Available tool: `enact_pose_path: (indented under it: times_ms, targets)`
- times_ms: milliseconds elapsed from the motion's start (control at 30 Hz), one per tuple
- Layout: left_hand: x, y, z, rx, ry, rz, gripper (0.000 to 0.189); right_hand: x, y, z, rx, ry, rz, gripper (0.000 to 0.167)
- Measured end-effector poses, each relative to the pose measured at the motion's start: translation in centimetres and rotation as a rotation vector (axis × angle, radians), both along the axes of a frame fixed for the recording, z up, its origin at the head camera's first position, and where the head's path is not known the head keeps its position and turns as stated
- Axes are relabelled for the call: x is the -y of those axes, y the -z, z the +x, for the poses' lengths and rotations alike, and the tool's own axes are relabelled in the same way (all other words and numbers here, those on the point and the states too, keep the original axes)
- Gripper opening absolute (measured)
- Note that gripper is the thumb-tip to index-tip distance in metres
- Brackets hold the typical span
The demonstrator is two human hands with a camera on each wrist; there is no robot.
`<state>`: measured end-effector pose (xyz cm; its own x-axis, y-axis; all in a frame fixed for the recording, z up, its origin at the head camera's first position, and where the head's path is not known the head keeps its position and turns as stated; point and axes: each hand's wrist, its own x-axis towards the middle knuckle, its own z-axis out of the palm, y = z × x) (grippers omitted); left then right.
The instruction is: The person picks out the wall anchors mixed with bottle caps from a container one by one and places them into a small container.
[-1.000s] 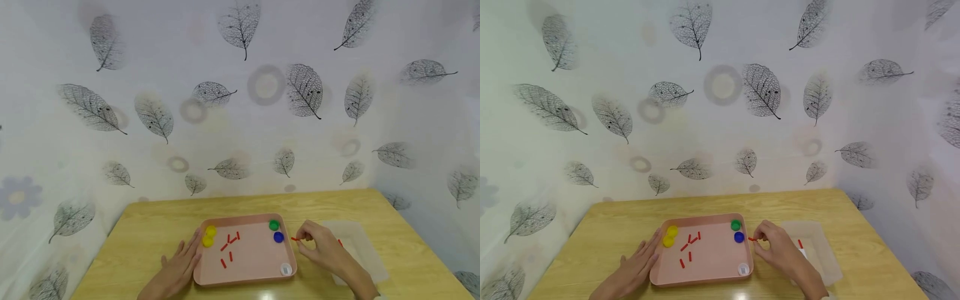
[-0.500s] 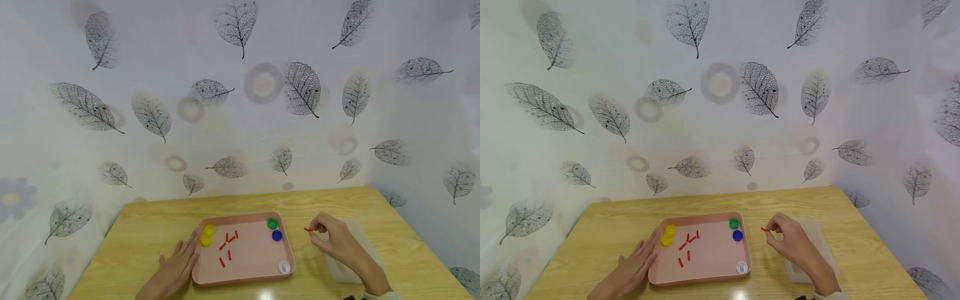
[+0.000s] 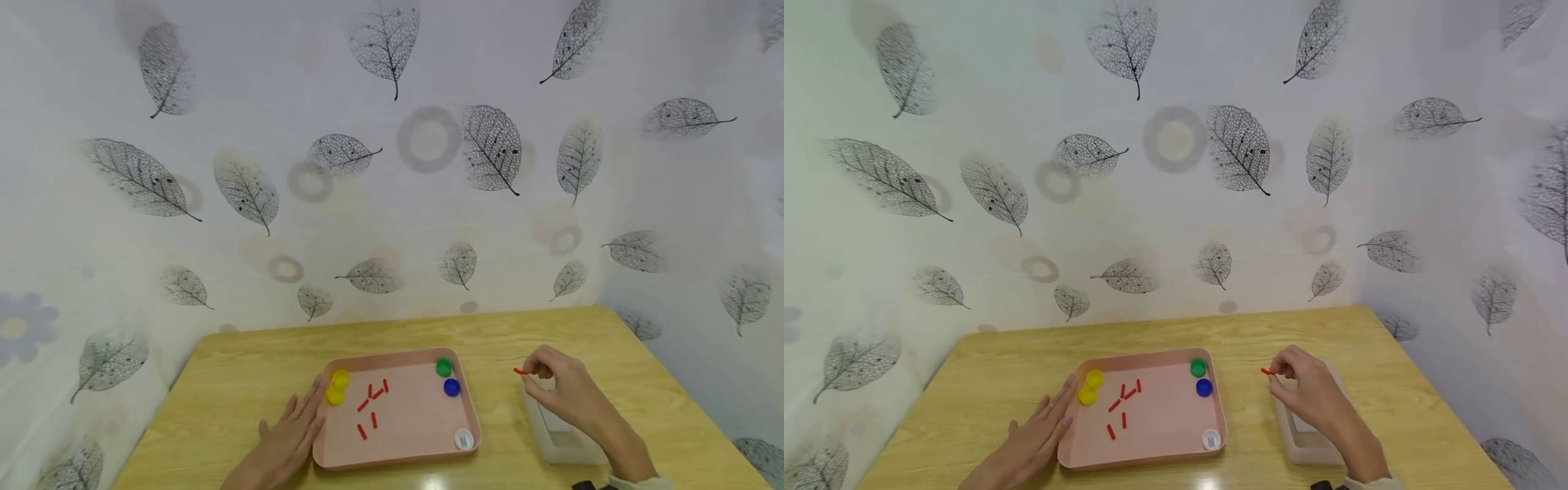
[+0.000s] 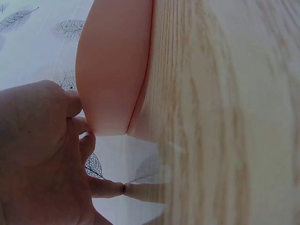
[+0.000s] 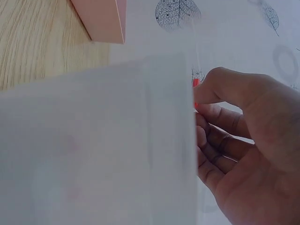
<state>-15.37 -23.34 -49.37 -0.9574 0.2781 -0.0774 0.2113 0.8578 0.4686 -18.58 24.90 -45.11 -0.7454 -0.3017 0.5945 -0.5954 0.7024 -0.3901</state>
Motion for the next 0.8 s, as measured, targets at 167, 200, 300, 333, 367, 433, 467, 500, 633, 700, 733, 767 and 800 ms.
enact_pose_path:
  times_ms: [167, 200, 300, 333, 367, 433, 467, 500, 633, 700, 733, 767, 800]
  targets:
    - [-0.1, -0.1, 0.0, -0.001, -0.011, -0.001, 0.059, -0.8, -0.1, -0.2, 0.002, 0.01, 0.007, 0.035]
    - [-0.1, -0.1, 0.0, -0.002, -0.013, 0.0, 0.059, -0.9, -0.1, -0.2, 0.003, 0.011, 0.008, 0.035]
    - [-0.2, -0.2, -0.1, -0.008, -0.013, -0.002, 0.059, -1.4, 0.0, -0.3, -0.003, 0.016, 0.007, 0.035]
    - [-0.2, -0.2, -0.1, -0.009, -0.012, -0.002, 0.059, -1.5, 0.0, -0.2, -0.006, 0.015, 0.005, 0.035]
    - [-0.2, -0.2, -0.1, -0.011, -0.012, -0.004, 0.059, -1.6, 0.1, -0.2, -0.007, 0.017, 0.003, 0.035]
    - [-0.2, -0.2, 0.0, -0.016, -0.007, -0.006, 0.059, -1.9, 0.2, -0.1, -0.009, 0.024, 0.0, 0.035]
    - [-0.2, -0.2, 0.0, -0.018, -0.005, -0.007, 0.059, -2.0, 0.3, -0.1, -0.009, 0.028, 0.0, 0.035]
    - [-0.2, -0.1, 0.1, -0.021, -0.004, -0.01, 0.059, -2.1, 0.3, -0.1, -0.007, 0.033, 0.001, 0.035]
    - [-0.1, 0.1, 0.1, -0.022, -0.004, -0.01, 0.059, -2.5, 0.4, -0.1, 0.001, 0.059, 0.015, 0.033]
    - [-0.1, 0.1, 0.1, -0.019, -0.005, -0.008, 0.059, -2.6, 0.5, -0.2, 0.005, 0.069, 0.024, 0.032]
    - [-0.1, 0.1, 0.1, -0.017, -0.006, -0.007, 0.059, -2.7, 0.4, -0.1, 0.01, 0.075, 0.025, 0.032]
    - [-0.1, 0.1, 0.1, -0.016, -0.006, -0.005, 0.059, -2.7, 0.5, -0.1, 0.016, 0.078, 0.027, 0.031]
    - [-0.1, 0.2, 0.1, -0.015, -0.005, -0.003, 0.059, -2.8, 0.5, 0.0, 0.023, 0.081, 0.027, 0.031]
